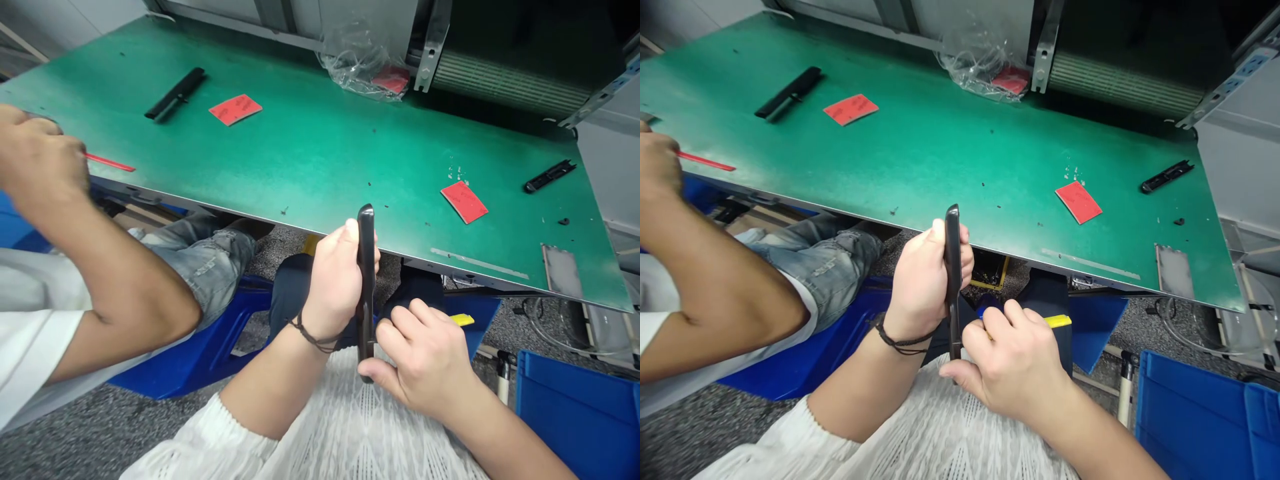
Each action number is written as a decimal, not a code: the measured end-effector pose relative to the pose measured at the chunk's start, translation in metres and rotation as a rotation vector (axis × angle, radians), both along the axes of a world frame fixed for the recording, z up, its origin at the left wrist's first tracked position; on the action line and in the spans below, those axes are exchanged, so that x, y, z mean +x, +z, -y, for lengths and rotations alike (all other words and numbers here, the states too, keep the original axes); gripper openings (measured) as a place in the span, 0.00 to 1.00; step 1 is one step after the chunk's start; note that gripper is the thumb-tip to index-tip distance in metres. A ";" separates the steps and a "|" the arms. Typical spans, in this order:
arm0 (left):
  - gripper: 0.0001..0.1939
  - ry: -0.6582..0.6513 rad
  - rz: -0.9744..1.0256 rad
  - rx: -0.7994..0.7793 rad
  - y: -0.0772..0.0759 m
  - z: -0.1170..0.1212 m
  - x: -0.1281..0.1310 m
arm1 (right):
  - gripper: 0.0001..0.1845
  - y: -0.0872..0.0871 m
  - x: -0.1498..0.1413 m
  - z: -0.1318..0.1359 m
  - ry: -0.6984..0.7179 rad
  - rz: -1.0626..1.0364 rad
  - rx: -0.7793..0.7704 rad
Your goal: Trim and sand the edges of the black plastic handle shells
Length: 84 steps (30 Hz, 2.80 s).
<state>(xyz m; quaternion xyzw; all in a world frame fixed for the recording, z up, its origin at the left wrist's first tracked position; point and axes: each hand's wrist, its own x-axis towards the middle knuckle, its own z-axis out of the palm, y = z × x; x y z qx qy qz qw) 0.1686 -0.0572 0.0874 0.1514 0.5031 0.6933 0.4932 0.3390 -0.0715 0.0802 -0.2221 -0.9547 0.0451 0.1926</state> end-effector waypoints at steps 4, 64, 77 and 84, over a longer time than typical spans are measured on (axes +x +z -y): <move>0.25 0.036 0.028 0.023 0.003 -0.010 -0.007 | 0.36 -0.003 0.002 0.003 0.011 0.015 -0.010; 0.27 -0.260 -0.198 0.318 -0.022 0.015 0.008 | 0.11 0.013 -0.009 -0.048 -0.148 -0.798 -1.181; 0.23 -0.325 -0.861 0.607 -0.024 0.026 0.002 | 0.22 0.031 -0.014 -0.064 -0.027 -0.720 -1.812; 0.23 -0.451 -0.889 0.717 -0.023 0.027 0.000 | 0.21 0.025 -0.020 -0.063 -0.123 -0.850 -1.807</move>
